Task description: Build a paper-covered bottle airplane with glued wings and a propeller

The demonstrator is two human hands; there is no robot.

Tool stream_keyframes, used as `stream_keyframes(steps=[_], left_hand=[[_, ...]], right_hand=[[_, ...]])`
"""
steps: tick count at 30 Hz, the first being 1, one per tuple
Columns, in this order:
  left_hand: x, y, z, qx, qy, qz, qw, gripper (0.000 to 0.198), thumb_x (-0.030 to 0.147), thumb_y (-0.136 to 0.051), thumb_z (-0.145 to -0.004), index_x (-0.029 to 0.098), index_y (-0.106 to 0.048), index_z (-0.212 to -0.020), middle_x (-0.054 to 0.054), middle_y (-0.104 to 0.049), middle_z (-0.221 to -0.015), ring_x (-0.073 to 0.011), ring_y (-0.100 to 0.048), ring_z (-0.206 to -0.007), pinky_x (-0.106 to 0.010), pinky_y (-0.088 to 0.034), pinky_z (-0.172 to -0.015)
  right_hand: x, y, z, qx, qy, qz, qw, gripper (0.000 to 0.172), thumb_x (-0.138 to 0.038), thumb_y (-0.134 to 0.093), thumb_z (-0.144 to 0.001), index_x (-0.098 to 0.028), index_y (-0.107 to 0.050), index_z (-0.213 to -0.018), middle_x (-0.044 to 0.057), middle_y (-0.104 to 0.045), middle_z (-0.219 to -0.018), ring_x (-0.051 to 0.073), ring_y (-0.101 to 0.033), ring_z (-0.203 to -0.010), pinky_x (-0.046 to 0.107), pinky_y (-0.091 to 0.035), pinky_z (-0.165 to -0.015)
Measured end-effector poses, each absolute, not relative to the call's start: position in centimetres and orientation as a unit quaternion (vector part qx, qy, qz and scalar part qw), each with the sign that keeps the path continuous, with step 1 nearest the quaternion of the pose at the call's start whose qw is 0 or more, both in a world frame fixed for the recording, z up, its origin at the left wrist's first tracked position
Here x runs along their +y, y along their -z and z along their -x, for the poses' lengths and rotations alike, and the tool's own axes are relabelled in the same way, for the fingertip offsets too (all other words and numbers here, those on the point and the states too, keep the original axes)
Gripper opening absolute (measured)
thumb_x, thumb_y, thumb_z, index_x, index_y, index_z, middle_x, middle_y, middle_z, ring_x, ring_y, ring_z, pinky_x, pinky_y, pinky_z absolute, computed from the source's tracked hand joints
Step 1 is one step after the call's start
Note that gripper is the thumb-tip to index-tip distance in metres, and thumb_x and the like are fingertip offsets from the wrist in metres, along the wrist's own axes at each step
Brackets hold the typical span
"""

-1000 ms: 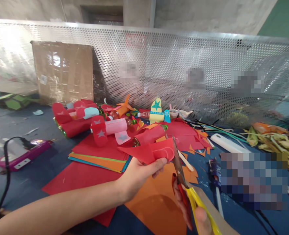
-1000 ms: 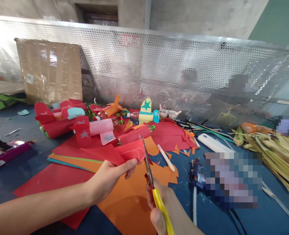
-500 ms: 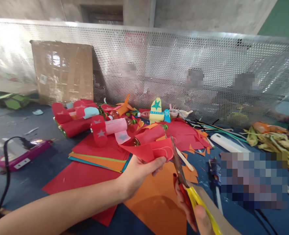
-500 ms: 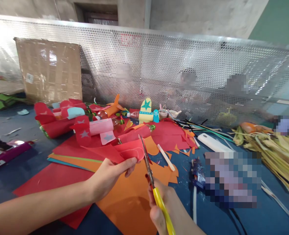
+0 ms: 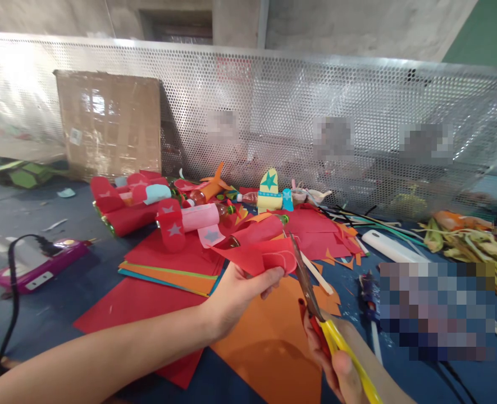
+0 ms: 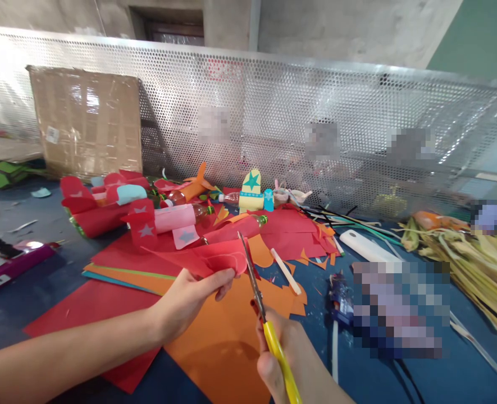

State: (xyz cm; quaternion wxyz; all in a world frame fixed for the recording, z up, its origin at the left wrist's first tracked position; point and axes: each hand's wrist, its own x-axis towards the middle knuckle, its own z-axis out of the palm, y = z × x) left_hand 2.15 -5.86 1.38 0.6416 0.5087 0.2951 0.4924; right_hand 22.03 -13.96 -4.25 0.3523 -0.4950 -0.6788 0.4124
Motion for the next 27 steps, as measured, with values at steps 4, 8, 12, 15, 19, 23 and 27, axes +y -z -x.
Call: stream_keyframes(steps=[4, 8, 12, 15, 19, 23, 27], left_hand=[[-5.5, -1.6, -2.2, 0.303, -0.507, -0.498, 0.635, 0.030, 0.035, -0.074, -0.067, 0.016, -0.053, -0.057, 0.003, -0.050, -0.056, -0.0073, -0.039, -0.051, -0.022, -0.033, -0.049], [-5.4, -1.7, -2.0, 0.322, -0.531, -0.474, 0.624, 0.029, 0.037, -0.076, -0.066, 0.016, -0.057, -0.058, 0.002, -0.054, -0.057, -0.0098, -0.046, -0.053, -0.024, -0.039, -0.052], [-5.4, -1.4, -1.9, 0.360, -0.520, -0.450, 0.631, 0.029, 0.041, -0.073, -0.072, 0.014, -0.065, -0.064, -0.002, -0.062, -0.064, -0.0116, -0.054, -0.057, -0.026, -0.045, -0.060], [-5.4, -1.3, -1.9, 0.347, -0.513, -0.444, 0.648, 0.030, 0.043, -0.071, -0.073, 0.014, -0.068, -0.067, -0.003, -0.065, -0.067, -0.0128, -0.056, -0.062, -0.026, -0.048, -0.063], [-5.3, -1.4, -1.9, 0.310, -0.523, -0.452, 0.653, 0.023, 0.038, -0.075, -0.070, 0.015, -0.070, -0.072, -0.003, -0.067, -0.071, -0.0153, -0.059, -0.069, -0.025, -0.049, -0.062], [-5.4, -1.5, -1.8, 0.317, -0.514, -0.492, 0.627, 0.015, 0.031, -0.075, -0.071, 0.017, -0.069, -0.071, -0.002, -0.066, -0.070, -0.0147, -0.058, -0.069, -0.026, -0.048, -0.067], [-5.3, -1.2, -1.7, 0.366, -0.505, -0.490, 0.609, 0.021, 0.035, -0.074, -0.070, 0.017, -0.066, -0.062, -0.002, -0.064, -0.066, -0.0157, -0.057, -0.070, -0.028, -0.046, -0.072]], right_hand=[[-13.3, 3.2, -21.1, -0.686, -0.393, 0.494, 0.361, 0.066, -0.080, -0.037, -0.077, -0.019, -0.059, -0.088, 0.006, -0.062, -0.072, 0.019, -0.061, -0.063, 0.024, -0.045, -0.044], [-12.8, 2.6, -20.4, -0.713, -0.336, 0.495, 0.367, 0.071, -0.084, -0.025, -0.076, -0.020, -0.056, -0.077, 0.004, -0.055, -0.061, 0.015, -0.054, -0.052, 0.024, -0.045, -0.045], [-12.4, 3.2, -20.4, -0.724, -0.318, 0.502, 0.351, 0.071, -0.083, -0.021, -0.077, -0.021, -0.054, -0.072, 0.003, -0.053, -0.058, 0.016, -0.054, -0.050, 0.026, -0.047, -0.048], [-12.1, 3.9, -20.4, -0.722, -0.317, 0.510, 0.343, 0.073, -0.086, -0.021, -0.075, -0.021, -0.056, -0.077, 0.003, -0.054, -0.059, 0.017, -0.056, -0.051, 0.026, -0.047, -0.047], [-12.2, 4.2, -20.2, -0.724, -0.313, 0.514, 0.338, 0.076, -0.089, -0.016, -0.071, -0.021, -0.051, -0.074, 0.000, -0.047, -0.054, 0.014, -0.050, -0.047, 0.024, -0.043, -0.044], [-12.3, 3.6, -20.2, -0.726, -0.341, 0.493, 0.337, 0.077, -0.091, -0.018, -0.068, -0.021, -0.049, -0.075, -0.001, -0.044, -0.054, 0.012, -0.045, -0.047, 0.023, -0.041, -0.043], [-11.8, 3.6, -20.7, -0.721, -0.380, 0.479, 0.328, 0.075, -0.094, -0.024, -0.061, -0.022, -0.042, -0.069, -0.004, -0.037, -0.052, 0.011, -0.036, -0.044, 0.023, -0.033, -0.039]])
